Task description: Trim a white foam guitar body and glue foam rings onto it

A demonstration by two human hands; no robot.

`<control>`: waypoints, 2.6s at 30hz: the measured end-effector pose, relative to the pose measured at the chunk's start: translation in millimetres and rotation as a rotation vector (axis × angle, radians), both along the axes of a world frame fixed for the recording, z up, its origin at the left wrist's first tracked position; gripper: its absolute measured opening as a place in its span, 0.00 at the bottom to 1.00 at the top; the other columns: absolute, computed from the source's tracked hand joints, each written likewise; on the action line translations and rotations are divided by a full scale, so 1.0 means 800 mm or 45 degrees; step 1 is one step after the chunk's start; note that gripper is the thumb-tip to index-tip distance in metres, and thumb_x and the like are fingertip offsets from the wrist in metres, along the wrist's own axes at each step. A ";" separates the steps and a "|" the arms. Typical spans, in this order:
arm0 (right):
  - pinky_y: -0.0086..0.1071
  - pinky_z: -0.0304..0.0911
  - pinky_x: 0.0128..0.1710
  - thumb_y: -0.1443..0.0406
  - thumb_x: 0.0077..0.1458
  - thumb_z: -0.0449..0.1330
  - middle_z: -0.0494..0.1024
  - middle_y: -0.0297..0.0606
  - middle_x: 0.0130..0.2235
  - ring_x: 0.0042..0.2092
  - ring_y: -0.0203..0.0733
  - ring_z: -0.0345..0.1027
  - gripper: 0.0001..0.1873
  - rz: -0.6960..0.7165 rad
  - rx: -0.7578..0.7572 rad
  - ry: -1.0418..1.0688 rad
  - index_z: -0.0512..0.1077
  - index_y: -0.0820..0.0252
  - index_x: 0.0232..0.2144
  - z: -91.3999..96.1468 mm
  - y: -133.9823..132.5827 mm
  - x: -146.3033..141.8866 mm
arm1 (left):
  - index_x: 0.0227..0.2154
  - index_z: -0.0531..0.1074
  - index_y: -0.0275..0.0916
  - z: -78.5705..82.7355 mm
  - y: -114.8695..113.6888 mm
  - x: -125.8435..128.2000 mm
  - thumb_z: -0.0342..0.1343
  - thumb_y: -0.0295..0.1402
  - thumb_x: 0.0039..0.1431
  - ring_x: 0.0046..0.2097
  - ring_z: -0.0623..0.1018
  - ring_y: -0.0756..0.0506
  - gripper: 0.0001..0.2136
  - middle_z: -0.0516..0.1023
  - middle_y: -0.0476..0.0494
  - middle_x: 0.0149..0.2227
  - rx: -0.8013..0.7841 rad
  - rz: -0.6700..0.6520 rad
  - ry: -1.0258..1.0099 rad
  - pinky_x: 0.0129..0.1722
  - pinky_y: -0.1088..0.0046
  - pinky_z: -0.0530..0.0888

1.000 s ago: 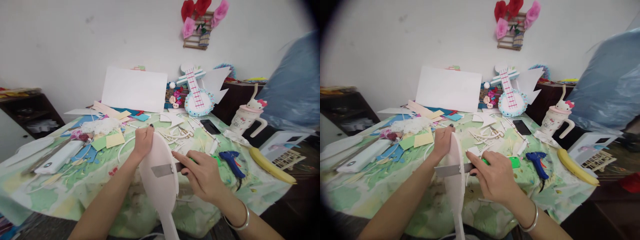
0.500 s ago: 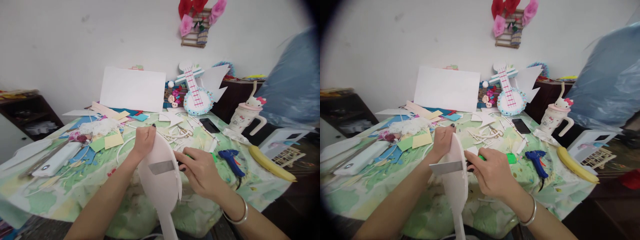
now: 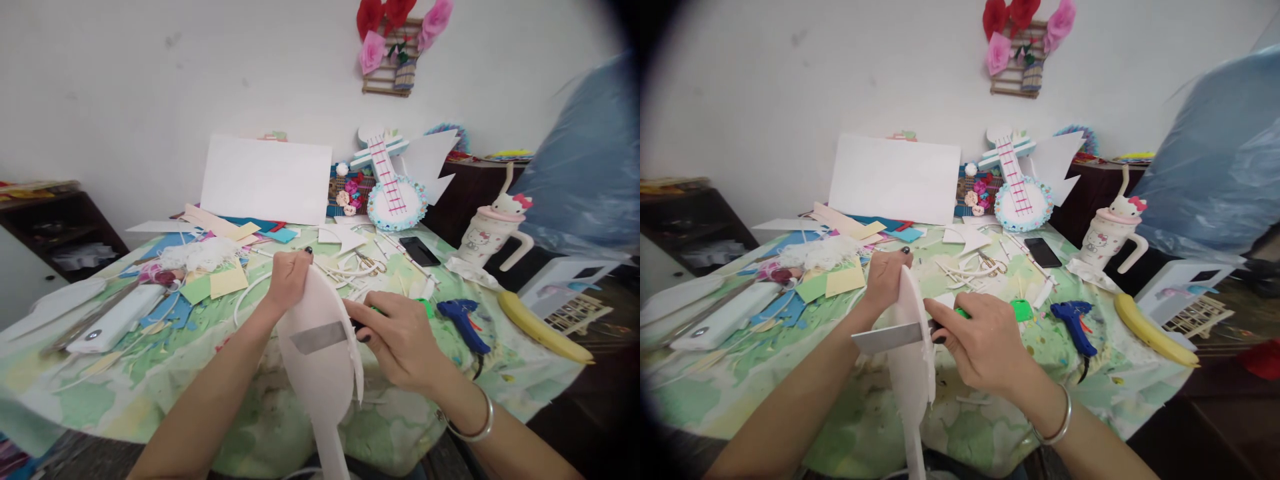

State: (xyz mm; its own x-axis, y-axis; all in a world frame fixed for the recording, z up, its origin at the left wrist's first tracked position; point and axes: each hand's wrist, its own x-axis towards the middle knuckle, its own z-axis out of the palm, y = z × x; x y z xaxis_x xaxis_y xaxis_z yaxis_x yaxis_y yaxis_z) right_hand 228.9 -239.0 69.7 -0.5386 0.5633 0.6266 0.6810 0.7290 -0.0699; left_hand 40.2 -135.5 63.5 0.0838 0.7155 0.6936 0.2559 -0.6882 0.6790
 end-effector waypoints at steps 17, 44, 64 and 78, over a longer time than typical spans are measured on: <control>0.31 0.47 0.28 0.61 0.61 0.43 0.62 0.35 0.26 0.27 0.36 0.54 0.21 -0.045 -0.033 0.051 0.68 0.61 0.50 -0.015 0.006 0.014 | 0.12 0.49 0.39 0.006 0.003 -0.007 0.44 0.34 0.57 0.19 0.51 0.54 0.19 0.47 0.54 0.15 0.086 0.070 0.032 0.21 0.72 0.50; 0.31 0.46 0.28 0.60 0.62 0.40 0.62 0.35 0.25 0.27 0.37 0.56 0.21 0.018 -0.213 0.041 0.69 0.60 0.47 -0.005 0.010 0.009 | 0.14 0.47 0.39 0.015 -0.013 0.014 0.40 0.29 0.60 0.17 0.52 0.54 0.18 0.49 0.54 0.14 0.577 0.014 0.486 0.20 0.72 0.51; 0.32 0.46 0.28 0.62 0.61 0.42 0.62 0.34 0.27 0.27 0.37 0.54 0.23 -0.031 -0.019 0.016 0.61 0.56 0.57 -0.013 -0.002 0.009 | 0.13 0.48 0.39 -0.011 -0.004 0.010 0.45 0.40 0.57 0.20 0.51 0.54 0.20 0.46 0.54 0.16 -0.272 0.129 -0.096 0.22 0.72 0.52; 0.32 0.47 0.27 0.61 0.62 0.42 0.61 0.34 0.26 0.26 0.36 0.54 0.23 -0.018 -0.042 0.059 0.64 0.59 0.55 -0.020 -0.002 0.018 | 0.12 0.50 0.39 -0.006 -0.005 0.002 0.45 0.37 0.56 0.19 0.52 0.54 0.19 0.47 0.54 0.14 -0.112 0.206 -0.043 0.20 0.72 0.51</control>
